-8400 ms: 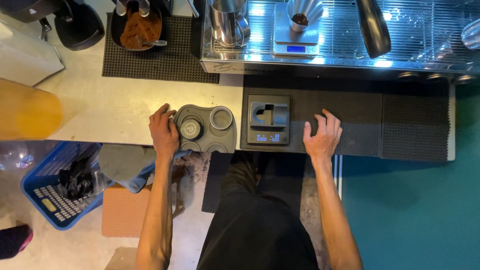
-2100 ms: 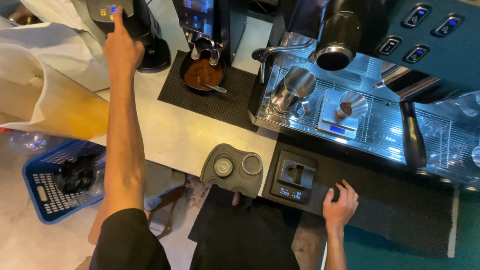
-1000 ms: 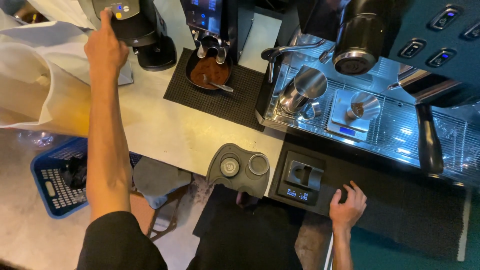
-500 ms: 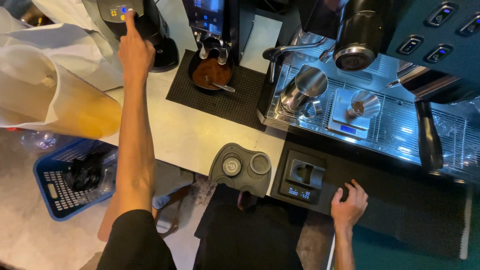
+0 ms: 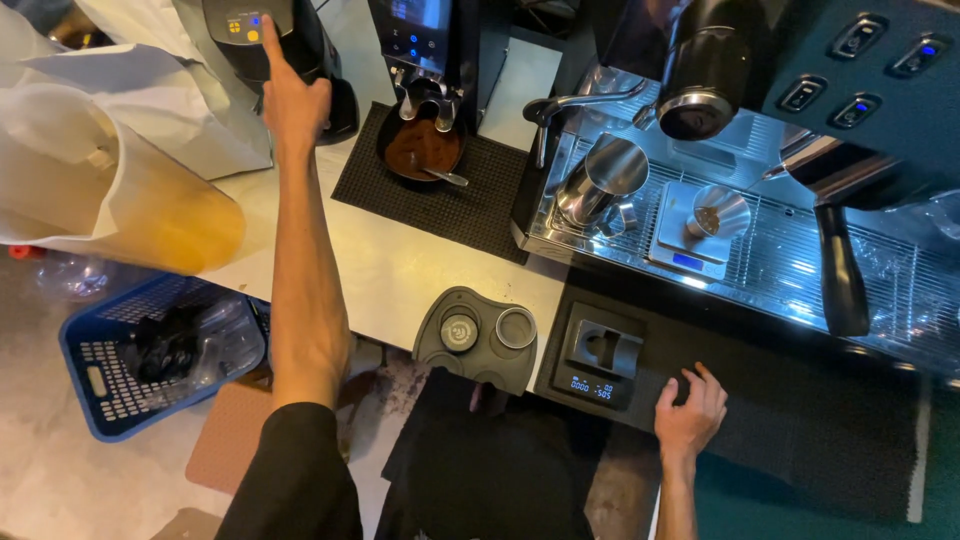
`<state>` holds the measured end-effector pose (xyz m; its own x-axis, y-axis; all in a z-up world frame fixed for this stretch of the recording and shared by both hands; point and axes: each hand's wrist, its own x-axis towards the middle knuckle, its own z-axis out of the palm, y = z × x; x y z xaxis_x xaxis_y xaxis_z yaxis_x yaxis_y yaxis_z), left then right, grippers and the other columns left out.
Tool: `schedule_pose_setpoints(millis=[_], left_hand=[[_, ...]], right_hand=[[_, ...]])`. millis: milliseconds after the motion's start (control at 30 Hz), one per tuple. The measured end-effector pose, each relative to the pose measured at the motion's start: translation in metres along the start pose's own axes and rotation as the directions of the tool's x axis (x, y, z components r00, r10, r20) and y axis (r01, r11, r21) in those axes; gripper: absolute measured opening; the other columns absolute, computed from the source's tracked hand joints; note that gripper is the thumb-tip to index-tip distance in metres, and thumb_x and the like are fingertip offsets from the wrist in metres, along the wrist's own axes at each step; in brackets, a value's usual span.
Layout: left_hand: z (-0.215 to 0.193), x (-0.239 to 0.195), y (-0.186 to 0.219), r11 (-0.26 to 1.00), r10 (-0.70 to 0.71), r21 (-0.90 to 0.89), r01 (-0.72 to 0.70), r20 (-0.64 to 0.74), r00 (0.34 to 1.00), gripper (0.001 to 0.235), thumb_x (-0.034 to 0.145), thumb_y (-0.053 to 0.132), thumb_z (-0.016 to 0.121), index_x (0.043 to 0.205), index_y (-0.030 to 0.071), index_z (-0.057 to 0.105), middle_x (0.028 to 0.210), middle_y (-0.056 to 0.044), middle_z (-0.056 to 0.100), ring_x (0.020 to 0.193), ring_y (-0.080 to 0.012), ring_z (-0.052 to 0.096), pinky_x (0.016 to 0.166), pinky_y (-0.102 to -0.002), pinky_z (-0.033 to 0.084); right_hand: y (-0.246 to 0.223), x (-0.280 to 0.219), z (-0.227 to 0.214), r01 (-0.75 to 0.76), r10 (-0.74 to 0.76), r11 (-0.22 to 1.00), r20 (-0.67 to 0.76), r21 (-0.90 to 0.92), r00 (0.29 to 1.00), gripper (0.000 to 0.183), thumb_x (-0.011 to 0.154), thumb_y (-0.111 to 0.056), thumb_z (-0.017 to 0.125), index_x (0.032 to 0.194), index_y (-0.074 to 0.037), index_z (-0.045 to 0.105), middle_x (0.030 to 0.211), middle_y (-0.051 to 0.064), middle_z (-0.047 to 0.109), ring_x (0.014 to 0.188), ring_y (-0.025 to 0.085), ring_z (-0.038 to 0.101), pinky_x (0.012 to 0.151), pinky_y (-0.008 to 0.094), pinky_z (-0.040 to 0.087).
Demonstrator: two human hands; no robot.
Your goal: The person prepares an espresso shot by leveling coffee grounds in a portafilter using a spoon, tamping the grounds, and then placing a glass under an espresso machine to collect the brew.
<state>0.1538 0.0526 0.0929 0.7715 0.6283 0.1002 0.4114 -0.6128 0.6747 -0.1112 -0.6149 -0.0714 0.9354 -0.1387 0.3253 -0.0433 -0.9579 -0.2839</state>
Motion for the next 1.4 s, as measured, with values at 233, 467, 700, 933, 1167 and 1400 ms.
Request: schedule_pose_setpoints(millis=[233,467,700,933,1167,1400], left_hand=[[0.0,0.001,0.003,0.997,0.013,0.07,-0.014,0.018,1.0,0.097,0.091,0.01,0.062,0.166,0.03,0.003,0.099,-0.013,0.069,0.099,-0.0377,0.065,0.089,-0.055,0.049],[0.014,0.003,-0.018,0.974,0.11,0.212,-0.083,-0.12,0.987,0.101,0.084,0.002,0.06,0.167,0.025,0.005,0.086,-0.012,0.068,0.084,-0.0395,0.064,0.077,-0.055,0.049],[-0.017,0.003,0.006,0.919,0.198,0.348,-0.186,0.003,0.98,0.093,0.085,-0.003,0.064,0.164,0.012,0.017,0.093,-0.025,0.069,0.093,-0.0504,0.065,0.079,-0.065,0.049],[-0.04,0.014,-0.008,0.914,0.208,0.356,-0.197,0.007,0.978,0.069,0.094,0.014,0.075,0.155,0.012,0.043,0.117,-0.032,0.072,0.106,-0.0528,0.064,0.085,-0.064,0.048],[-0.05,0.026,-0.05,0.851,0.271,0.48,-0.213,-0.053,0.961,0.096,0.087,0.007,0.068,0.169,0.022,0.02,0.101,-0.037,0.073,0.088,-0.0575,0.068,0.074,-0.063,0.052],[-0.073,0.004,-0.033,0.97,0.18,0.154,-0.189,0.071,0.981,0.092,0.093,-0.004,0.055,0.171,0.026,0.017,0.094,-0.019,0.073,0.091,-0.0427,0.069,0.092,-0.06,0.045]], right_hand=[[-0.001,0.001,0.002,0.033,-0.032,0.999,-0.052,0.019,0.998,0.027,0.097,-0.01,0.07,0.122,-0.001,0.071,0.138,0.016,0.066,0.125,0.034,0.06,0.098,0.05,0.05],[0.007,-0.005,0.0,0.045,-0.043,0.999,-0.066,0.031,0.997,0.024,0.095,-0.009,0.07,0.117,0.0,0.073,0.135,0.016,0.068,0.124,0.036,0.061,0.094,0.051,0.051],[0.014,0.002,0.015,0.008,-0.002,0.998,-0.099,0.06,0.995,0.025,0.094,-0.012,0.068,0.116,-0.001,0.073,0.134,0.014,0.068,0.123,0.032,0.061,0.093,0.047,0.051],[0.005,0.006,0.005,0.005,0.0,0.998,-0.084,0.06,0.996,0.023,0.094,-0.01,0.069,0.115,0.0,0.072,0.133,0.016,0.067,0.122,0.033,0.061,0.095,0.047,0.052],[0.005,0.005,0.006,-0.019,0.023,0.998,-0.074,0.06,0.997,0.026,0.094,-0.012,0.069,0.117,-0.002,0.071,0.135,0.015,0.066,0.122,0.032,0.061,0.093,0.047,0.052],[0.003,0.006,0.003,-0.005,0.009,0.999,-0.068,0.053,0.998,0.027,0.093,-0.012,0.07,0.118,-0.002,0.071,0.135,0.015,0.065,0.121,0.033,0.06,0.093,0.047,0.051]])
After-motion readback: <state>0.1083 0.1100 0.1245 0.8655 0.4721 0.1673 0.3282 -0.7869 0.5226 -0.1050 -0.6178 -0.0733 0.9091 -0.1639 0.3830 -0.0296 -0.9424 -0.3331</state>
